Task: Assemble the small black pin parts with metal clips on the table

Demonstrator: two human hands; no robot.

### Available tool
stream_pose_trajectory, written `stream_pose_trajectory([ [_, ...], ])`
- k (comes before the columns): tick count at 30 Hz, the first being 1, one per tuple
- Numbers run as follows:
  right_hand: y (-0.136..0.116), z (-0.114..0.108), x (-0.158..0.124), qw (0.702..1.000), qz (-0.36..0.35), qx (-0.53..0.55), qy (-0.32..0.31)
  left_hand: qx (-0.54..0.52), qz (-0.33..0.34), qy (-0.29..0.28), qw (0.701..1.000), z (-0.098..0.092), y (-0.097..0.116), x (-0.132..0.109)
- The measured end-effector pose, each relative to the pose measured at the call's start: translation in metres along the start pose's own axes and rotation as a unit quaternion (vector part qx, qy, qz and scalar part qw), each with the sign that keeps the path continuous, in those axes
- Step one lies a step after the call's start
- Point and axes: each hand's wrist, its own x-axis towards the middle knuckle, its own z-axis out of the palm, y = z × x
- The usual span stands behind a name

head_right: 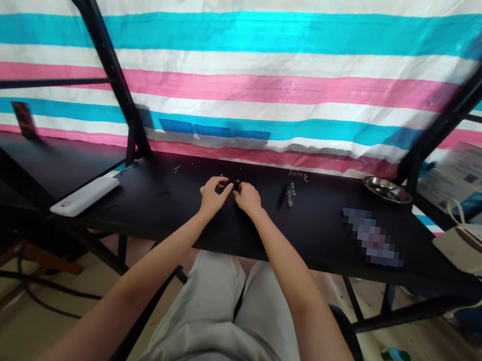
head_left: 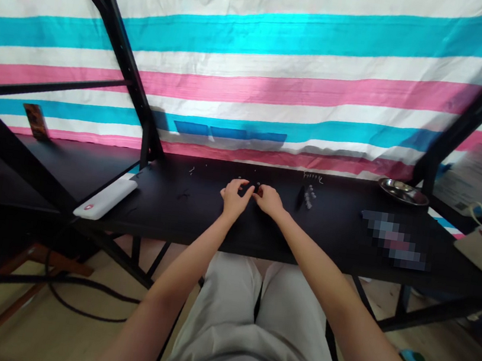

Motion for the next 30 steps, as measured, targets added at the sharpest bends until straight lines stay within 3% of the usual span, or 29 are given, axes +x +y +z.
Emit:
stream_pose_trajectory([
  [3,0.003,0.01,0.019,0.999,0.027,0.014,-0.007,-0.037,-0.105,0.075,0.991,-0.001,-0.013,0.004],
  [6,0.004,0.021,0.034,0.999,0.031,0.026,-0.02,-0.072,-0.159,0.099,0.98,-0.003,-0.021,0.005],
  [16,-0.008,0.039,0.049,0.999,0.01,0.028,-0.031,-0.074,-0.142,0.08,0.984,-0.005,-0.016,0.001],
  [30,-0.018,0.035,0.047,0.998,0.043,-0.007,-0.045,-0.06,-0.131,0.071,0.987,-0.004,-0.019,0.001],
])
